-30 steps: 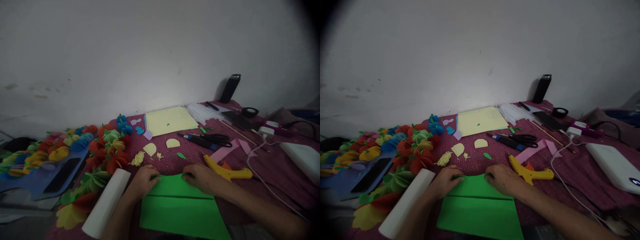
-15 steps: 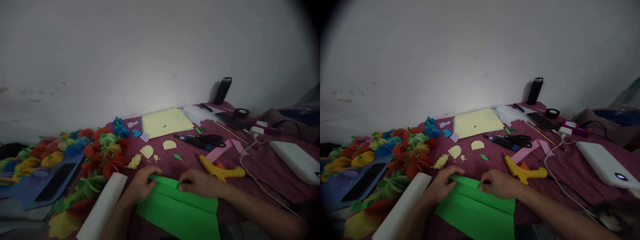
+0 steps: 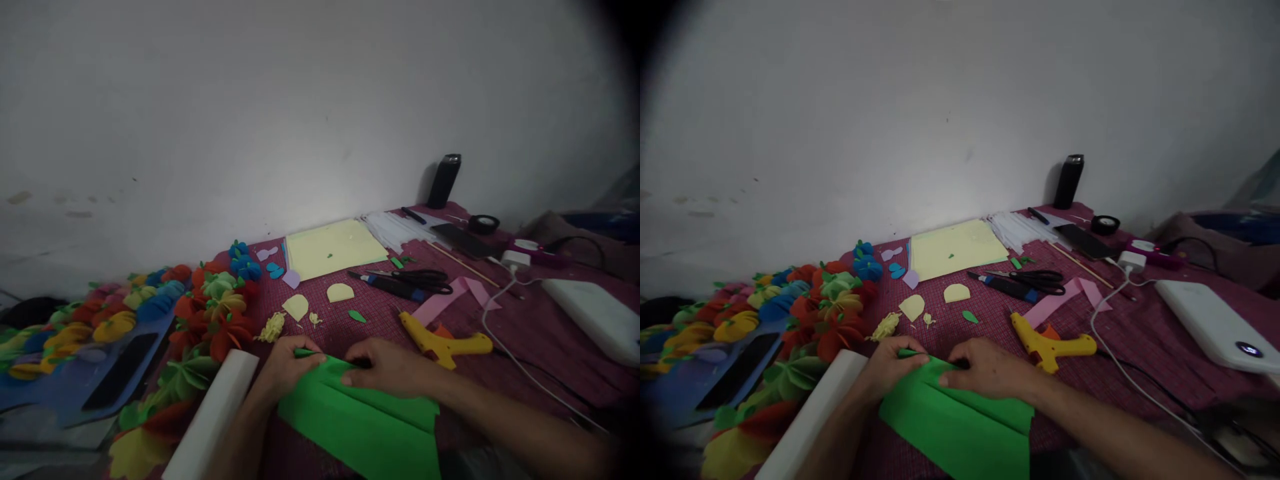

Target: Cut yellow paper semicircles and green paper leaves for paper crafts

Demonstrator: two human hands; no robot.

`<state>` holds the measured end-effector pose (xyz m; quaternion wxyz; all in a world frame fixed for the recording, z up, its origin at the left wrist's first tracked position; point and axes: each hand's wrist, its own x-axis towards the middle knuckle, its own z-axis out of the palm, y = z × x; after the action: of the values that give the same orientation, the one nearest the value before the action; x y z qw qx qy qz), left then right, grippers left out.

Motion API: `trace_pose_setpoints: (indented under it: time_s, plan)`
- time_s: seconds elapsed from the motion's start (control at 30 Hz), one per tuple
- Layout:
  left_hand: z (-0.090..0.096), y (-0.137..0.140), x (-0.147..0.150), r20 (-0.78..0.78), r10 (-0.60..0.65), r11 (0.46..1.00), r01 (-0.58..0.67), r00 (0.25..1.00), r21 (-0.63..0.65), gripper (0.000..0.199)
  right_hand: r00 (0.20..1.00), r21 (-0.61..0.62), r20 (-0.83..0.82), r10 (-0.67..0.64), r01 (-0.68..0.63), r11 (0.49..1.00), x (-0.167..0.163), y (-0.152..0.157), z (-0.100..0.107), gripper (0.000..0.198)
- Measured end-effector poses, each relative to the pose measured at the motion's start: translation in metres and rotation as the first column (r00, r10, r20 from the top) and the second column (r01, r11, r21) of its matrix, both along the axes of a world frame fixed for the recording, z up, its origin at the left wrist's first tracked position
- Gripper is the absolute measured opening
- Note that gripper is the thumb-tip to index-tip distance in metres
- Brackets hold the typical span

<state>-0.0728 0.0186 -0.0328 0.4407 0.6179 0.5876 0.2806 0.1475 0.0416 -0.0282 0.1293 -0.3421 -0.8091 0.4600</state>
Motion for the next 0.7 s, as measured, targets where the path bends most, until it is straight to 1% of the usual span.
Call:
trace_pose_setpoints:
  time_s: [0.07, 0.17, 0.23, 0.3, 0.4, 0.5, 0.57, 0.63, 0.7]
  plan:
    - [-0.002, 0.002, 0.0, 0.033, 0.018, 1.0, -0.018, 0.999, 0.002, 0.016, 1.0, -0.016, -0.019, -0.011, 0.01, 1.0, -0.012, 0.004, 0.0, 0.027]
    - [-0.002, 0.005, -0.002, 0.096, 0.093, 0.996, -0.094, 0.991, 0.004, 0.02, 0.995, -0.048, -0.059, -0.081, 0.079, 0.996, -0.027, 0.01, -0.005, 0.025]
    - [-0.001, 0.006, -0.005, 0.157, 0.13, 0.991, -0.124, 0.979, -0.047, 0.024, 0.986, -0.065, -0.095, -0.138, 0.132, 0.989, -0.031, 0.01, -0.009, 0.024]
    - [0.001, 0.006, -0.008, 0.203, 0.145, 0.986, -0.123, 0.968, -0.117, 0.03, 0.98, -0.094, -0.113, -0.161, 0.151, 0.984, -0.03, 0.007, -0.011, 0.027]
    - [0.006, 0.004, -0.011, 0.231, 0.154, 0.977, -0.113, 0.961, -0.18, 0.036, 0.983, -0.153, -0.116, -0.142, 0.124, 0.98, -0.018, -0.002, -0.009, 0.031]
    - [0.009, 0.003, -0.016, 0.235, 0.16, 0.974, -0.115, 0.959, -0.195, 0.038, 0.989, -0.23, -0.06, -0.133, 0.116, 0.966, 0.003, -0.016, -0.006, 0.033]
    - [0.008, 0.004, -0.018, 0.223, 0.174, 0.972, -0.131, 0.959, -0.196, 0.04, 0.991, -0.285, -0.012, -0.136, 0.127, 0.95, 0.018, -0.029, -0.007, 0.035]
    - [0.005, 0.005, -0.019, 0.217, 0.183, 0.968, -0.137, 0.959, -0.211, 0.04, 0.986, -0.314, 0.006, -0.169, 0.162, 0.936, 0.032, -0.042, -0.01, 0.036]
    - [0.002, 0.006, -0.019, 0.224, 0.152, 0.969, -0.101, 0.963, -0.226, 0.04, 0.986, -0.353, 0.004, -0.168, 0.159, 0.922, 0.043, -0.051, -0.014, 0.037]
